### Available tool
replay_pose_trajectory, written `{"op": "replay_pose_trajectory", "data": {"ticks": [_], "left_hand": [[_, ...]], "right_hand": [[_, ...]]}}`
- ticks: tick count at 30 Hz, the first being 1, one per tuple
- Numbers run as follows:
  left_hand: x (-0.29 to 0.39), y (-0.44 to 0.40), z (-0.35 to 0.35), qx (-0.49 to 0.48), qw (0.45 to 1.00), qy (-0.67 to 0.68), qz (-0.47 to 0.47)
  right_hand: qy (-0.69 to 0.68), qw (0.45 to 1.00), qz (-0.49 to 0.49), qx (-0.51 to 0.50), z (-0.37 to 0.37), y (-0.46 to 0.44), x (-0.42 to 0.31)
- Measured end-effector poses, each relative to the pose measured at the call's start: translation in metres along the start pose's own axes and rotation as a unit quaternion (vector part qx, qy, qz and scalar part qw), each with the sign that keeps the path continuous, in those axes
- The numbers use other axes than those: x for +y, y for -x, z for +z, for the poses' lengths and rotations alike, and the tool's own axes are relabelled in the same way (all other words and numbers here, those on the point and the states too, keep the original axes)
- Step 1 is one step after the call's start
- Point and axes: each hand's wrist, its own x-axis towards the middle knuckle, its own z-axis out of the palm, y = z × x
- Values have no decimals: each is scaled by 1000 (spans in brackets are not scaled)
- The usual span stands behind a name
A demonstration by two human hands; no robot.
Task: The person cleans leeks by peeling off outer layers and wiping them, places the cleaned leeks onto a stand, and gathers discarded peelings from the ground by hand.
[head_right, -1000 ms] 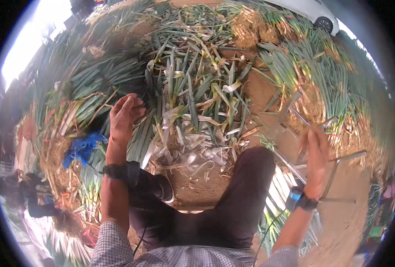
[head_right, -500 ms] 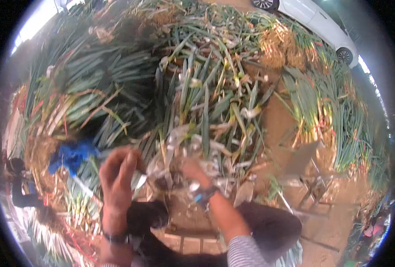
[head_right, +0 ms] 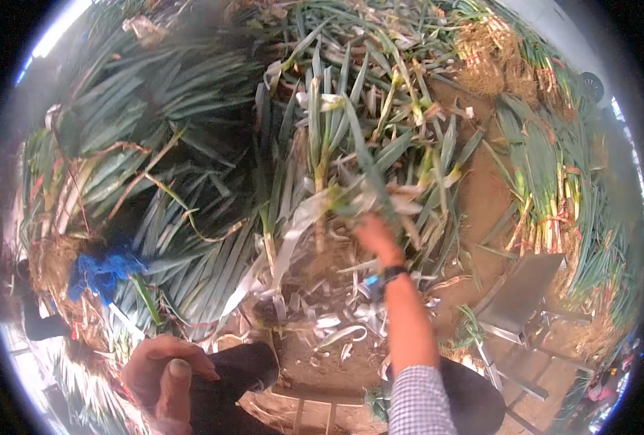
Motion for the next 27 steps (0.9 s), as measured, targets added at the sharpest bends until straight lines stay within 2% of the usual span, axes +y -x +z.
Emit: {"op": "replay_pose_trajectory", "data": {"ticks": [2, 4, 6, 7, 8, 9, 10, 11, 13, 14, 15, 16, 18, 20, 23, 24, 27], "left_hand": [[0, -2, -2, -1, 1000, 8, 20], [3, -4, -5, -10, 999, 2, 38], [3, -8, -6, -17, 999, -3, 44], [7, -10, -3, -18, 999, 9, 36], [10, -12, -1, -20, 999, 23, 29], [10, -16, 1, -26, 998, 40, 39], [9, -18, 2, -30, 998, 37, 39], [7, -20, 2, -31, 998, 33, 41], [7, -24, -2, -55, 998, -6, 29], [5, -25, -7, -79, 995, -58, 35], [2, -24, -7, -78, 993, -75, 54], [-1, -24, -6, -79, 990, -92, 72], [-3, -22, -3, -85, 984, -127, 91], [-1, -21, 0, -101, 974, -165, 115], [-3, -20, 3, -142, 958, -202, 147], [-5, -19, 8, -142, 949, -220, 176], [-18, -15, 20, -164, 924, -250, 239]], "right_hand": [[11, 992, -13, 129, -50, -26, 35], [103, 940, -87, 313, -91, -33, 61], [143, 948, -32, 282, -133, -21, 51], [107, 945, -62, 302, -138, -5, 39], [23, 915, -192, 354, -124, -21, 58], [-74, 940, -114, 313, -108, -13, 44], [-39, 940, -120, 318, -81, -6, 31], [-80, 945, -95, 303, -43, 7, 11], [-51, 956, -169, 236, 41, 4, 1], [-19, 975, -133, 176, 73, 4, -16], [100, 972, -97, 189, 111, -7, -9], [60, 985, -45, 157, 123, 6, -29], [-7, 973, -6, 231, 159, -13, -23], [23, 985, -52, 166, 151, -21, -21], [-135, 970, -113, 170, 103, -11, -32], [-166, 962, -177, 125, 43, 39, -64], [-458, 844, -262, 97, -20, 113, -77]]}}
